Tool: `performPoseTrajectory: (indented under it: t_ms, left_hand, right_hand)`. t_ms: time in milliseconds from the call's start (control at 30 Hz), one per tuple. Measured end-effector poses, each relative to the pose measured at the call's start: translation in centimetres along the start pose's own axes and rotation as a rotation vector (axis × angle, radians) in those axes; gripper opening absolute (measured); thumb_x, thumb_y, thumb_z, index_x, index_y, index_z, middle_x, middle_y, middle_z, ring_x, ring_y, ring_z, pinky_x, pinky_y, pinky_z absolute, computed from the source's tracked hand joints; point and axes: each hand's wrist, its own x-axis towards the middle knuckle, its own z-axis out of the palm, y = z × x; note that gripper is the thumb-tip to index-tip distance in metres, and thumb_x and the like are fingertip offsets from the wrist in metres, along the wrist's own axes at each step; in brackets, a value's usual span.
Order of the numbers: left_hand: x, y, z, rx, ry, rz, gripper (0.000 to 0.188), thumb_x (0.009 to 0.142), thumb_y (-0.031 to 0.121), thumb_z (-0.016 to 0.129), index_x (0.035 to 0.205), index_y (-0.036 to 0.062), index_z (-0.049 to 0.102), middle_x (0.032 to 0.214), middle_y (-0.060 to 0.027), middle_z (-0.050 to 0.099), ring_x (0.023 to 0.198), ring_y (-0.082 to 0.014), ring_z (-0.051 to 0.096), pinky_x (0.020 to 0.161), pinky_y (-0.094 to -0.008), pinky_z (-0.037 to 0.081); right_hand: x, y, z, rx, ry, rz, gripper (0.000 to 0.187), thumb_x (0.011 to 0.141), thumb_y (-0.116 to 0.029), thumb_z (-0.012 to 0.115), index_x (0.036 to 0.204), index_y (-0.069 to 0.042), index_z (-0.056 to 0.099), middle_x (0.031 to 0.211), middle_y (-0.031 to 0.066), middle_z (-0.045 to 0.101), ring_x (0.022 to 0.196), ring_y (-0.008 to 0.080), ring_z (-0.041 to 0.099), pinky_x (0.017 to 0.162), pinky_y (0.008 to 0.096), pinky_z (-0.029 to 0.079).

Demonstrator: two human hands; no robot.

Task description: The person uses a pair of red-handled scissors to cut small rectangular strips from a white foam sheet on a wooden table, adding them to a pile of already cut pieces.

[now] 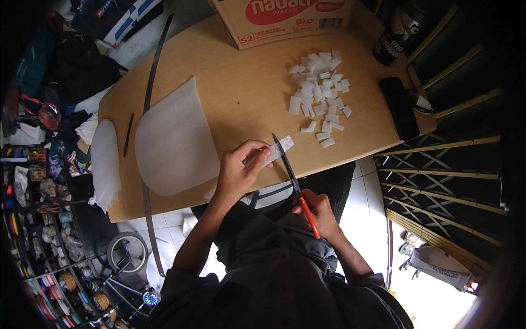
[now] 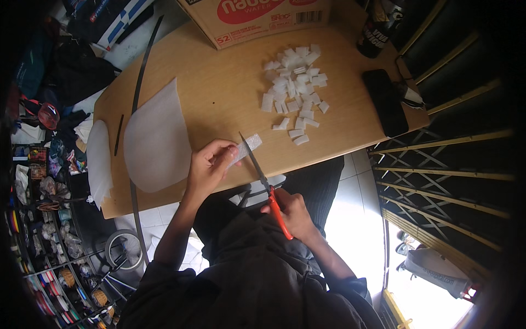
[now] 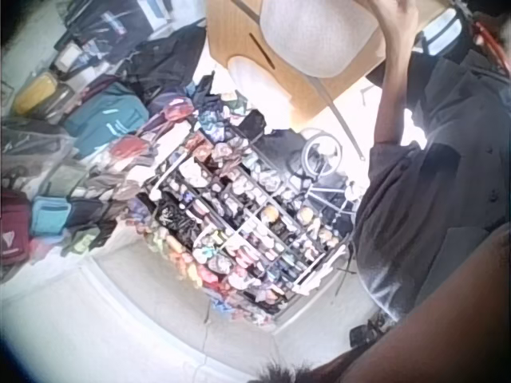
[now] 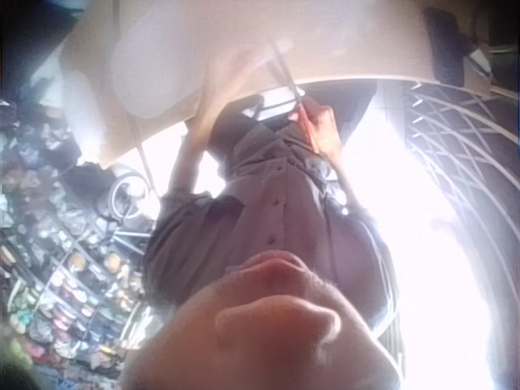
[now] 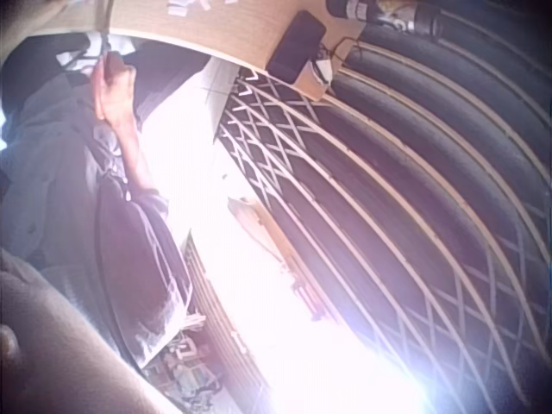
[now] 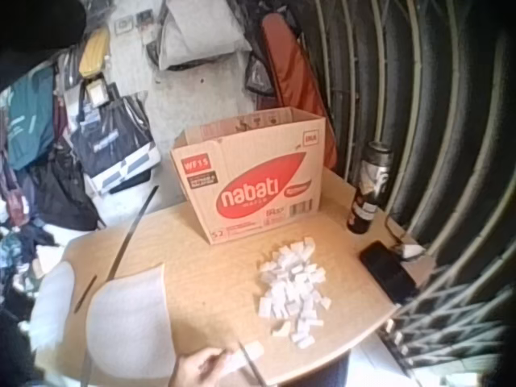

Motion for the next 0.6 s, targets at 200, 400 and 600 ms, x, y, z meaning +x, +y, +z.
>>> performPoseTrajectory:
  t_ms: [200, 400, 600]
  left_hand:
    - [0.0, -0.7, 0.0, -0.079, 0.074, -0.019, 0.014, 0.099, 0.007, 0.061, 0.105, -0.0053, 0.065, 0.087, -0.0091, 0.071, 0.080, -0.0074, 0.065, 0.071, -0.0222, 0.049]
    - [0.2, -2.2, 0.0, -0.037, 0.122, 0.116, 0.016, 0.096, 0.005, 0.064, 0.111, -0.0010, 0.066, 0.085, -0.0030, 0.067, 0.075, -0.0055, 0.054, 0.071, -0.0214, 0.047]
    - [0.2, -1.7, 0.4, -0.160, 0.152, 0.072, 0.019, 0.095, 0.005, 0.067, 0.111, -0.0015, 0.061, 0.088, -0.0035, 0.067, 0.081, -0.0050, 0.057, 0.073, -0.0204, 0.048]
  right_hand:
    - [-0.2, 0.8, 0.0, 0.015, -0.005, 0.087, 0.030, 0.088, -0.021, 0.075, 0.093, 0.004, 0.059, 0.071, 0.0156, 0.066, 0.060, 0.0247, 0.064, 0.059, 0.0336, 0.048]
    - [-0.9, 1.7, 0.4, 0.076, -0.096, 0.019, 0.084, 0.084, -0.079, 0.053, 0.102, 0.003, 0.050, 0.076, 0.0069, 0.054, 0.059, 0.0125, 0.055, 0.054, 0.0274, 0.045]
    - [-0.7, 0.9, 0.0, 0.063, -0.152, 0.107, 0.100, 0.076, -0.090, 0.046, 0.104, 0.006, 0.050, 0.072, 0.0076, 0.052, 0.057, 0.0166, 0.054, 0.055, 0.0319, 0.046]
